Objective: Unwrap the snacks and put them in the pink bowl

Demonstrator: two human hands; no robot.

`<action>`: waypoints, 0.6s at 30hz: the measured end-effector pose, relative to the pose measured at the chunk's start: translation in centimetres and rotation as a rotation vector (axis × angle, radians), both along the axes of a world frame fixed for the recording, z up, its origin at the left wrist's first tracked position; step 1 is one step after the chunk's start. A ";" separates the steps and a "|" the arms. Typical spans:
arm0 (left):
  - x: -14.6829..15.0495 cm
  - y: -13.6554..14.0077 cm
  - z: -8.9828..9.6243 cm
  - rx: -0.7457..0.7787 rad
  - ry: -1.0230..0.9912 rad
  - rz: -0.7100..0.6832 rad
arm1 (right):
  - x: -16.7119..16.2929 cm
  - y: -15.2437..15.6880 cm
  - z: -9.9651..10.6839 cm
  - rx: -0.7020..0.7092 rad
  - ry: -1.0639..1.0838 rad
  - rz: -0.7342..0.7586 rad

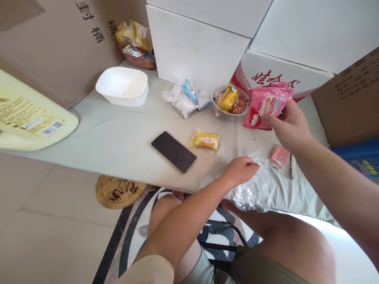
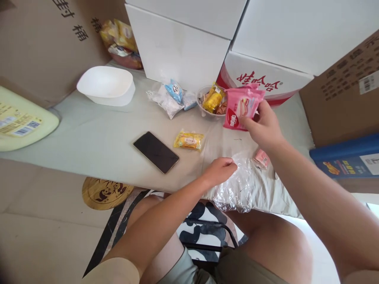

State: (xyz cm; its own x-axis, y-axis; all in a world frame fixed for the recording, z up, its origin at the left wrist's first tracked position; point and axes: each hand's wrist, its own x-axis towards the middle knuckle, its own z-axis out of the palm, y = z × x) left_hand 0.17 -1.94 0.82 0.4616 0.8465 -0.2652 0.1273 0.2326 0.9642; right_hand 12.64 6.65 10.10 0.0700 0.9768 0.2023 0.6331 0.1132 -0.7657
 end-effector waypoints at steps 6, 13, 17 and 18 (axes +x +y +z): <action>-0.6 -0.4 0.4 -0.018 -0.009 -0.003 | -3.5 6.3 -1.0 0.001 -0.254 0.057; -1.5 -0.2 1.2 -0.061 -0.034 0.029 | -5.8 8.1 0.1 -0.107 -0.595 0.129; -1.8 -0.1 1.5 -0.059 -0.044 0.037 | -5.1 8.9 -0.5 -0.174 -0.822 0.143; -1.8 -0.1 1.6 -0.058 -0.041 0.034 | -4.8 9.1 -0.8 -0.169 -0.854 0.167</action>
State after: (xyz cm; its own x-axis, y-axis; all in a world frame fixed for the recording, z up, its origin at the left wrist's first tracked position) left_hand -1.66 -2.03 2.44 0.4443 0.8458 -0.2953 0.0786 0.2915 0.9533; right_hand 7.86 15.73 9.30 -0.1854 0.9823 -0.0272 0.9815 0.1837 -0.0544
